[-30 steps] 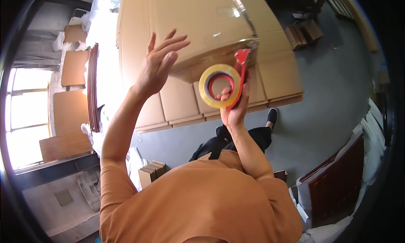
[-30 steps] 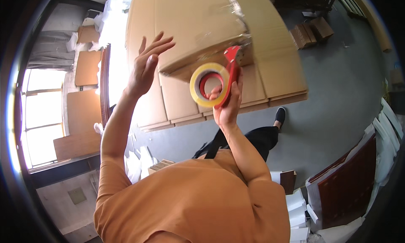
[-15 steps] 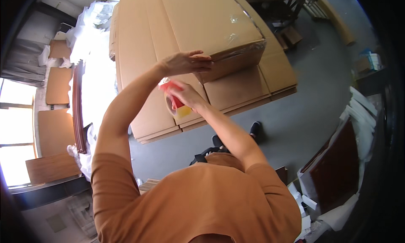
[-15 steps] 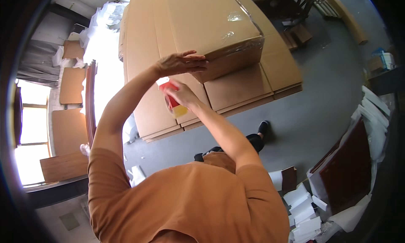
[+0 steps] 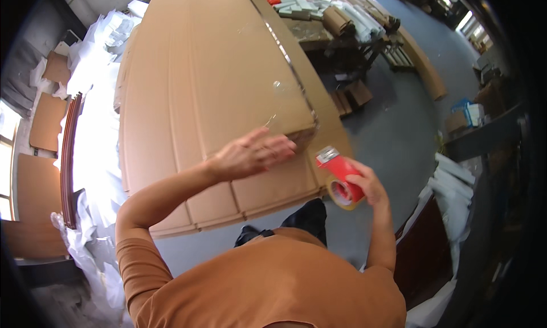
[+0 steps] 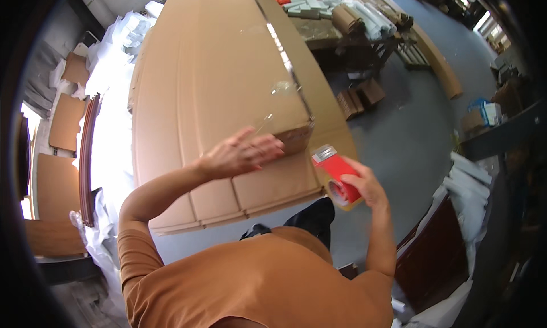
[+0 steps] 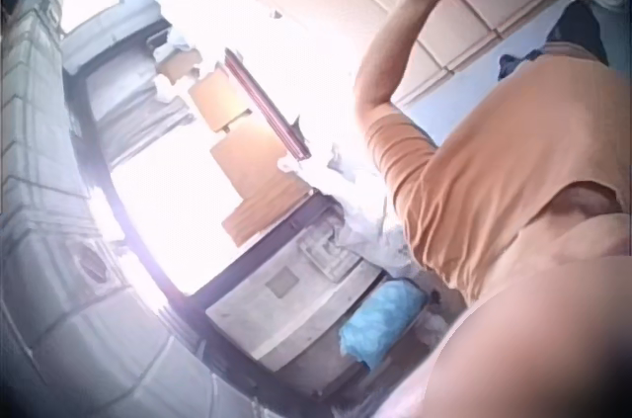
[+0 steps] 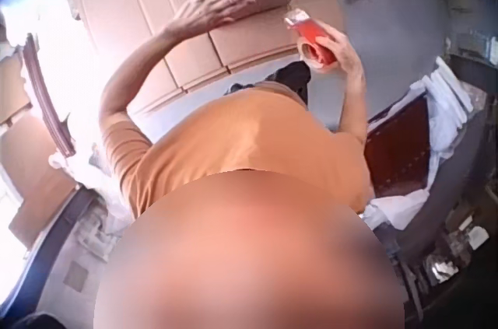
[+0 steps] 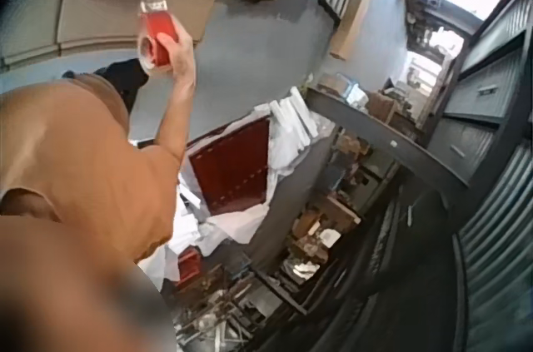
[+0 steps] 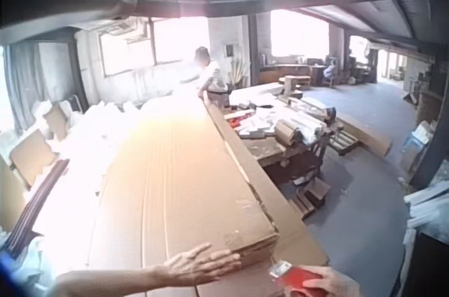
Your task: The person assembles a large cardboard box by folding flaps and securing them with packing tape. They insert white foam inserts and use a tape dispenser to seal the seams. The finished box is then lifted and moved across the room.
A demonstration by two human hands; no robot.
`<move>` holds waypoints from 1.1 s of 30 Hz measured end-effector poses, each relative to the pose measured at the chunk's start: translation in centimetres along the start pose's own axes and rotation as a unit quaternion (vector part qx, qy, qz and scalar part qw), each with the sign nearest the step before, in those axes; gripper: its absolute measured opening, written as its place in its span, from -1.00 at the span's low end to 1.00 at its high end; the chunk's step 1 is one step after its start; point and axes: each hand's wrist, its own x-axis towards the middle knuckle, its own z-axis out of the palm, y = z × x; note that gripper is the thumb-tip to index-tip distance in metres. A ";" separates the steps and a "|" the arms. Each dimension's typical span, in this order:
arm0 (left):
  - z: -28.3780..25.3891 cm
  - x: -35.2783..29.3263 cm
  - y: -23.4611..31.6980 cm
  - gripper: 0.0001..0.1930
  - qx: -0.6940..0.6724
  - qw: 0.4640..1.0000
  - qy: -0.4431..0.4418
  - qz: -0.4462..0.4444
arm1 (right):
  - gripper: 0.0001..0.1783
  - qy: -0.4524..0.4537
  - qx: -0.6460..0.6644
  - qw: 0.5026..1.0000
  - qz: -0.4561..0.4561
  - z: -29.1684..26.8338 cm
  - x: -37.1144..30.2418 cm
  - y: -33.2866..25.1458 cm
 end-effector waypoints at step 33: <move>3.1 14.3 -0.7 -0.65 -0.261 0.913 -0.169 -0.265 | -0.18 0.099 -0.293 0.859 -0.408 -3.4 87.4 -20.7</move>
